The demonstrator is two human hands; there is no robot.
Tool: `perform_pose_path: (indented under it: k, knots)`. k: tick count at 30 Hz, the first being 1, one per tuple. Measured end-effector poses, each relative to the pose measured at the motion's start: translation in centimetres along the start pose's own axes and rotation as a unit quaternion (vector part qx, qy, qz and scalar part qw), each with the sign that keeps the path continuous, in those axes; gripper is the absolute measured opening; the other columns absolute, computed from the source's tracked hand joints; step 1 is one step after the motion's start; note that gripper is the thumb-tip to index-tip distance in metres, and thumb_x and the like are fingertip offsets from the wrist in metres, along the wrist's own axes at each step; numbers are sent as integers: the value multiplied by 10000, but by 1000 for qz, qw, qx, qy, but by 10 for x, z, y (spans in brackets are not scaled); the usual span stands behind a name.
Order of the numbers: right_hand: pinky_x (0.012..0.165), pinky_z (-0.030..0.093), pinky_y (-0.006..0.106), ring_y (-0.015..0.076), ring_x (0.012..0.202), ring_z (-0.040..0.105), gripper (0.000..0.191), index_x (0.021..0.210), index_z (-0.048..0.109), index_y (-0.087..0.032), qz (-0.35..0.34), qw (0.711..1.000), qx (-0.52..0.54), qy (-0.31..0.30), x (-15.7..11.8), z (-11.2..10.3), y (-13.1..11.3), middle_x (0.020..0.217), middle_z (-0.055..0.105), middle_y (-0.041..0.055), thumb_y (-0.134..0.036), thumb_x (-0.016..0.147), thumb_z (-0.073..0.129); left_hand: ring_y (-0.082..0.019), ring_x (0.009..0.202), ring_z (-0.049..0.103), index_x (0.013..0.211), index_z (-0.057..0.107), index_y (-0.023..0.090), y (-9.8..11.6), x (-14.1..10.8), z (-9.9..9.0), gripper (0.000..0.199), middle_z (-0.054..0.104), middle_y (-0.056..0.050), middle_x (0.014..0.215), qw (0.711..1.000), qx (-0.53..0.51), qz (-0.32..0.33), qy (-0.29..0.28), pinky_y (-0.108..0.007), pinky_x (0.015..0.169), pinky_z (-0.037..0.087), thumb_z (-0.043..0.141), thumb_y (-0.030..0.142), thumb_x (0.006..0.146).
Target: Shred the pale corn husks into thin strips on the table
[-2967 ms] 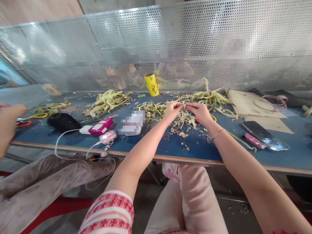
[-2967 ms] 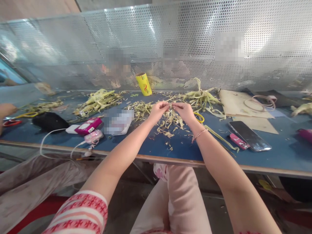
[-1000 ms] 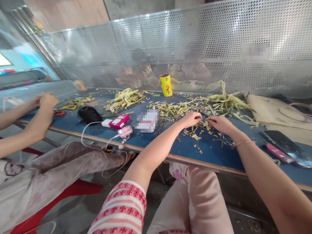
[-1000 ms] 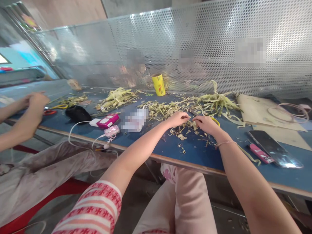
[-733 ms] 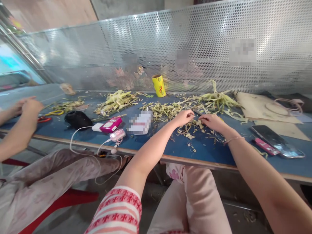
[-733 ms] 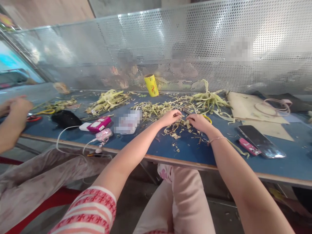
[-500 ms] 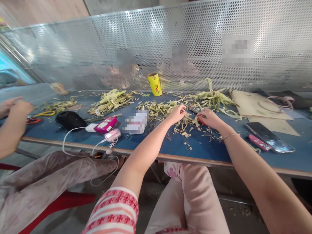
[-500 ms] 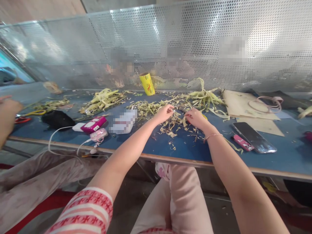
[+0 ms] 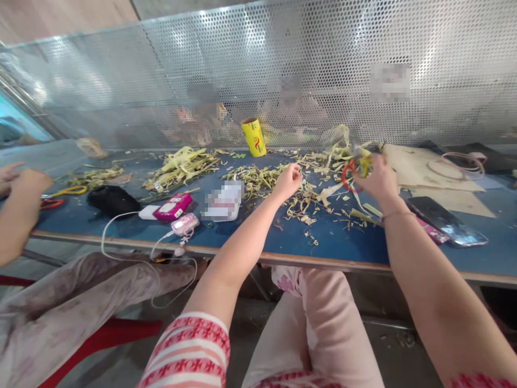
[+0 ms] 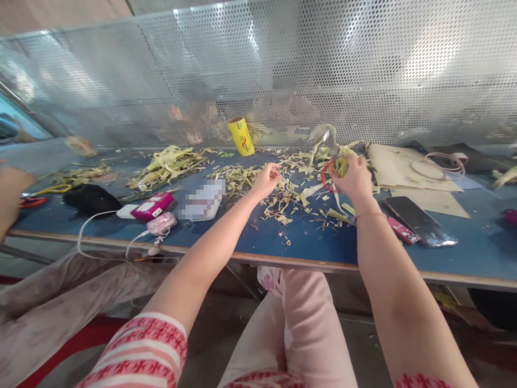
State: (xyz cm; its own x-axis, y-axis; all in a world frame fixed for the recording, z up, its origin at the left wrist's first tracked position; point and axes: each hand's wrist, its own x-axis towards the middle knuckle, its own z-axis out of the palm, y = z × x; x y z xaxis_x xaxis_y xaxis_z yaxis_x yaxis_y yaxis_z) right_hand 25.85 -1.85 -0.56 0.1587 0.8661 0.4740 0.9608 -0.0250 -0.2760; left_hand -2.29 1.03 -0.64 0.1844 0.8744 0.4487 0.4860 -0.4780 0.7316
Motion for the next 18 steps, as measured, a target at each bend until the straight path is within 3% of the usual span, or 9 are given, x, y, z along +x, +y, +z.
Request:
perform_pose_path:
  k: [1,2,4,6,8,10,11,18]
  knots:
    - [985,407,475,383,1229,490,762,1468,332,-53,58,998,0,37,0,-3,6,1353,432,299,-476,869,542,-152,777,577,1074,529,164,-1,1,-1,240,621,-38,875,1000,-3,-2,17,-308,807,450,555,127,839]
    - [998,381,521,416,1271,445,724,1458,350,-24,113,993,-11,36,-1,-5,11,1374,405,332,-454,896,502,-150,773,576,1095,518,158,-1,1,-2,260,619,-43,886,999,-6,-7,32,-311,810,451,551,121,840]
    - [1012,308,636,482,1316,365,582,1343,512,3,170,984,-49,-14,-3,-6,14,1381,411,358,-396,925,441,-143,760,572,1113,500,155,-3,3,-4,279,614,-44,892,998,-10,-23,54,-318,816,451,548,113,841]
    - [1015,304,652,468,1291,404,447,1146,671,-42,111,991,-56,-54,-5,-3,3,1306,524,311,-324,929,401,-141,760,570,1104,497,161,-3,3,-4,273,613,-38,879,998,-8,-21,53,-319,819,448,548,111,841]
    - [989,416,507,355,1173,546,372,1055,718,-120,-48,995,4,-85,-8,4,-16,1163,647,217,-250,912,400,-144,769,570,1084,503,165,-4,3,-2,246,614,-33,867,999,0,-5,34,-317,820,448,539,116,845]
    - [910,485,362,254,1038,625,333,1089,712,-181,-189,960,81,-188,-10,11,-34,1078,702,129,-223,882,455,-147,774,570,1063,515,167,-5,2,-1,216,616,-32,866,1000,15,4,7,-316,814,449,526,128,850]
    - [871,496,322,223,978,644,325,1089,713,-196,-216,947,102,-217,-12,14,-40,1042,718,98,-217,872,471,-149,774,571,1055,522,168,-5,2,0,207,618,-34,870,1000,21,3,-6,-316,809,450,524,134,851]
    - [731,488,268,159,697,629,276,1009,734,-201,-183,949,98,-239,-12,14,-32,826,729,34,-256,864,506,-155,778,581,1002,575,162,-2,-1,4,173,629,-46,878,999,36,15,-36,-316,811,465,529,131,838]
